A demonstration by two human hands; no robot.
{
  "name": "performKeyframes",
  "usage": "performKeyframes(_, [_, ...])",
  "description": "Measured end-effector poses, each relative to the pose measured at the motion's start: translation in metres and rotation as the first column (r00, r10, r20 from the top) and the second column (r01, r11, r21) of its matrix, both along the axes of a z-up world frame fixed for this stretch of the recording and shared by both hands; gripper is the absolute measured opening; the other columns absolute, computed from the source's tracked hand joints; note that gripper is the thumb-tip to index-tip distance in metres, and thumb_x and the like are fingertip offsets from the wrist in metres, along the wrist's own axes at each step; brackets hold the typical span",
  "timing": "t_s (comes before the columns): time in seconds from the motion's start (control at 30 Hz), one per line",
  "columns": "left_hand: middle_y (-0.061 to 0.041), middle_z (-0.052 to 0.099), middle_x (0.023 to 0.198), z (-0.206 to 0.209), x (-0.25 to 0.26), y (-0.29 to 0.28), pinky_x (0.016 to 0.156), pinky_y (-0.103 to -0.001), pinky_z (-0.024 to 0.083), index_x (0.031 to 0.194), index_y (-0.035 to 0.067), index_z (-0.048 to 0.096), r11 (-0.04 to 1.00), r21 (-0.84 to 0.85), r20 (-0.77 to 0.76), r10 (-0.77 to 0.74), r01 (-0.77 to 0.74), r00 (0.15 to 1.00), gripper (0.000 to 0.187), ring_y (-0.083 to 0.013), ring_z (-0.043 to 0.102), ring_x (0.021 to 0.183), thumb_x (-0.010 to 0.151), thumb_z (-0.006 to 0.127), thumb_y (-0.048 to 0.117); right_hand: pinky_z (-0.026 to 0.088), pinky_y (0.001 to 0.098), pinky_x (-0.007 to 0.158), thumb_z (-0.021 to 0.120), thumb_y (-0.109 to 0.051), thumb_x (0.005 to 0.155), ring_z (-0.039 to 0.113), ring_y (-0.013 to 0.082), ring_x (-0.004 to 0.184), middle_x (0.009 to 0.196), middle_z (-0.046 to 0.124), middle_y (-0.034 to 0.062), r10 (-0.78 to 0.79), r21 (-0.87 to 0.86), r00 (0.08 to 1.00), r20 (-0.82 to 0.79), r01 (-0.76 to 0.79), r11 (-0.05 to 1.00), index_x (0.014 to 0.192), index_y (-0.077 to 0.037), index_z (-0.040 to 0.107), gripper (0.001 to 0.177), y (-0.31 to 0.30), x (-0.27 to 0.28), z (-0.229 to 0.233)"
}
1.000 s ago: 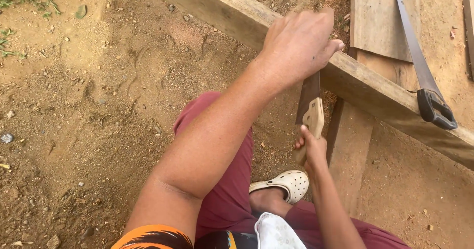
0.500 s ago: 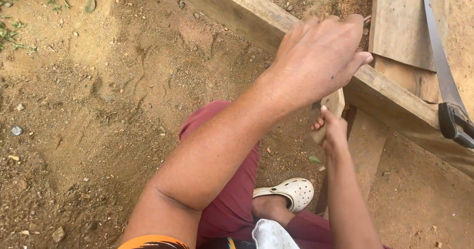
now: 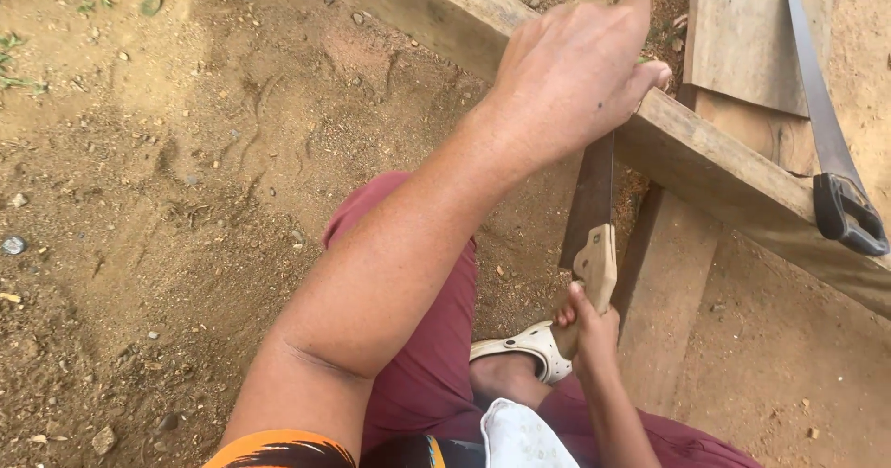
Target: Sawing a wooden beam with a hand saw.
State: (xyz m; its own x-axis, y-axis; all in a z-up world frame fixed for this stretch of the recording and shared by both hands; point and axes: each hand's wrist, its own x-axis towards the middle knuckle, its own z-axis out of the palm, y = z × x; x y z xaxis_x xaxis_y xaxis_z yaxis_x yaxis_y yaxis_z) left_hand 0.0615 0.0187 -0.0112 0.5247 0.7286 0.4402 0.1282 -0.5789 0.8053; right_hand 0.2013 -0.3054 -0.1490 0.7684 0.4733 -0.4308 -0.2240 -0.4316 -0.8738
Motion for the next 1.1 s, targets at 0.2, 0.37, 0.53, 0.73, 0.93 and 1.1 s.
performKeyframes(0.2, [-0.016, 0.07, 0.085, 0.003, 0.007, -0.019, 0.072, -0.054, 0.054, 0.1, 0.002, 0.062, 0.961, 0.222, 0.243, 0.108, -0.164, 0.964, 0.04, -0.0402, 0.07, 0.082, 0.085, 0.079, 0.036, 0.043, 0.0333, 0.054, 0.066, -0.012, 0.098, 0.045, 0.0149, 0.056, 0.063, 0.044, 0.0017, -0.058, 0.105, 0.993, -0.106, 0.069, 0.992, 0.089, 0.0, 0.05, 0.021, -0.105, -0.043, -0.002])
performKeyframes(0.37, [-0.016, 0.071, 0.091, 0.0, 0.013, -0.017, 0.072, -0.054, 0.054, 0.099, 0.006, 0.063, 0.973, 0.191, 0.218, 0.084, -0.127, 0.972, 0.036, -0.0393, 0.071, 0.085, 0.085, 0.078, 0.036, 0.045, 0.0329, 0.056, 0.065, -0.015, 0.096, 0.048, 0.0145, 0.056, 0.063, 0.047, 0.0006, -0.002, -0.032, 1.0, 0.002, 0.002, 0.999, 0.097, 0.001, 0.055, 0.019, -0.029, -0.011, 0.02])
performKeyframes(0.53, [-0.014, 0.071, 0.089, 0.002, 0.007, -0.013, 0.077, -0.053, 0.056, 0.099, 0.007, 0.063, 0.987, 0.151, 0.05, 0.051, -0.058, 0.997, 0.039, -0.0368, 0.071, 0.089, 0.089, 0.076, 0.042, 0.051, 0.0335, 0.059, 0.068, -0.018, 0.096, 0.051, 0.014, 0.057, 0.066, 0.05, 0.0008, 0.038, -0.075, 0.999, 0.019, -0.036, 0.997, 0.106, 0.004, 0.054, 0.028, 0.059, 0.057, 0.003])
performKeyframes(0.73, [-0.013, 0.07, 0.078, -0.007, 0.015, -0.015, 0.069, -0.053, 0.055, 0.087, 0.006, 0.061, 0.94, 0.262, 0.222, 0.162, -0.219, 0.962, 0.036, -0.0371, 0.071, 0.078, 0.084, 0.077, 0.039, 0.057, 0.036, 0.073, 0.066, -0.011, 0.097, 0.065, 0.0191, 0.073, 0.078, 0.065, 0.0077, 0.055, 0.013, 0.998, -0.009, -0.055, 0.998, 0.109, 0.004, 0.058, 0.02, 0.049, 0.022, -0.006])
performKeyframes(0.93, [-0.011, 0.07, 0.073, 0.001, 0.01, -0.019, 0.068, -0.05, 0.056, 0.09, 0.008, 0.064, 0.986, 0.148, 0.047, 0.066, -0.073, 0.997, 0.035, -0.0301, 0.072, 0.072, 0.086, 0.076, 0.04, 0.053, 0.0355, 0.071, 0.061, -0.014, 0.095, 0.065, 0.0221, 0.074, 0.075, 0.066, 0.0099, 0.071, -0.086, 0.996, -0.063, -0.076, 0.993, 0.096, 0.004, 0.063, 0.019, -0.073, -0.046, -0.004])
performKeyframes(1.1, [-0.014, 0.072, 0.079, 0.011, 0.004, -0.023, 0.068, -0.051, 0.057, 0.096, 0.005, 0.063, 0.988, 0.133, 0.107, 0.059, -0.073, 0.993, 0.038, -0.0338, 0.074, 0.077, 0.088, 0.077, 0.04, 0.044, 0.0341, 0.057, 0.064, -0.018, 0.099, 0.046, 0.0163, 0.057, 0.063, 0.045, 0.003, 0.006, 0.1, 0.989, -0.149, 0.009, 0.995, 0.092, -0.002, 0.049, 0.023, -0.07, -0.05, 0.011])
